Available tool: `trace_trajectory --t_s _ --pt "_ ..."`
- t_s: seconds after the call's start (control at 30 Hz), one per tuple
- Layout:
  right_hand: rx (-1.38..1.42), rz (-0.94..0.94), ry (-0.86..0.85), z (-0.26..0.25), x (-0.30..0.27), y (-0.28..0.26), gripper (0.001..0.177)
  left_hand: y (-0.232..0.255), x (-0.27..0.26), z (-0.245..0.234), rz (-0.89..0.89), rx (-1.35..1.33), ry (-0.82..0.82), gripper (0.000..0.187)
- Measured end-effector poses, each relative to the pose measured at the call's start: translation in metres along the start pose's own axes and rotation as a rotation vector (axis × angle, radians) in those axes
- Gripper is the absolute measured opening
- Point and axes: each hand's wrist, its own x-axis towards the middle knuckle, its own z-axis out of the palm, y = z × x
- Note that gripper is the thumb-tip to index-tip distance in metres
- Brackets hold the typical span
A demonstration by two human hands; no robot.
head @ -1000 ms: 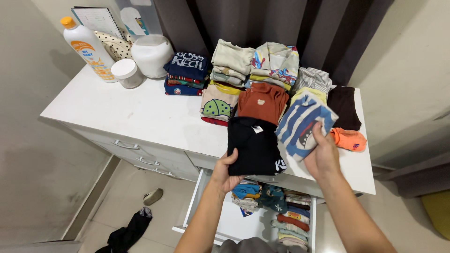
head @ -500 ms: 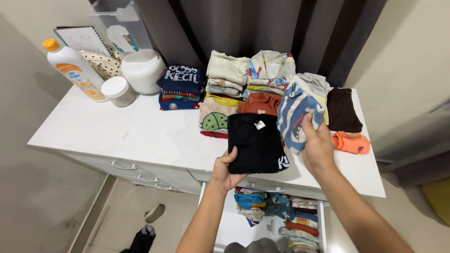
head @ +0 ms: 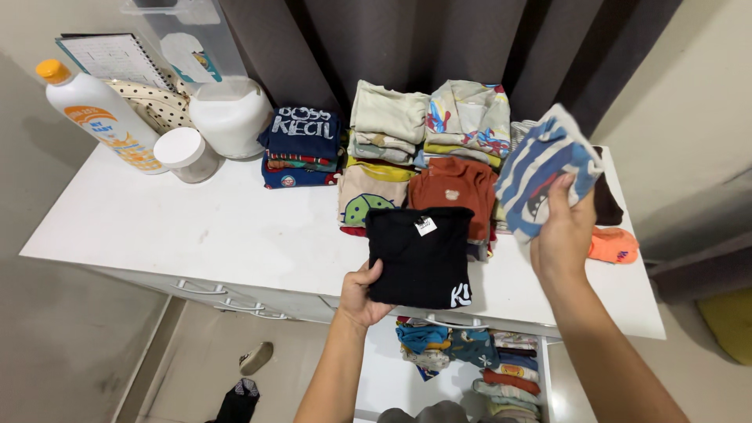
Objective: The person folds various baby clothes and places them into a white drawer. They handle items one by one, including shirts, pants, and socks, folding them neatly before stacking them inside the drawer.
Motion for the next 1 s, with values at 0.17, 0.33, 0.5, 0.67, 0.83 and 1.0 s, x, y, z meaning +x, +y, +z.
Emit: trace_trajectory --t_s 0.17,0.33,0.5,0.67,0.83,1.0 --pt "-0.632 -0.237 0.02 0.01 0.011 0.029 0.041 0.016 -0.01 -0.01 0.069 0.006 0.056 0.061" --pt "-1.331 -0.512 -0.594 0.029 0.001 0.079 0.069 0.023 -0.019 -0.011 0.101 -0.006 0.084 0.063" --pt "-1.238 -0.295 -0.689 0.032 0.006 0.074 0.057 0.026 -0.026 -0.008 0.095 -0.017 0.052 0.064" --pt "-0.721 -0.203 -0.756 0.052 -0.005 0.024 0.03 0.016 -0.029 -0.002 0.053 0.008 0.019 0.063" --pt "-0.694 0.129 -0.907 0.061 -0.014 0.02 0.022 0.006 -0.03 0.001 -0.022 0.05 0.034 0.063" --pt "-0.534 0.538 -0.863 0.04 -0.008 0.022 0.027 0.006 -0.037 0.003 -0.07 0.062 0.001 0.062"
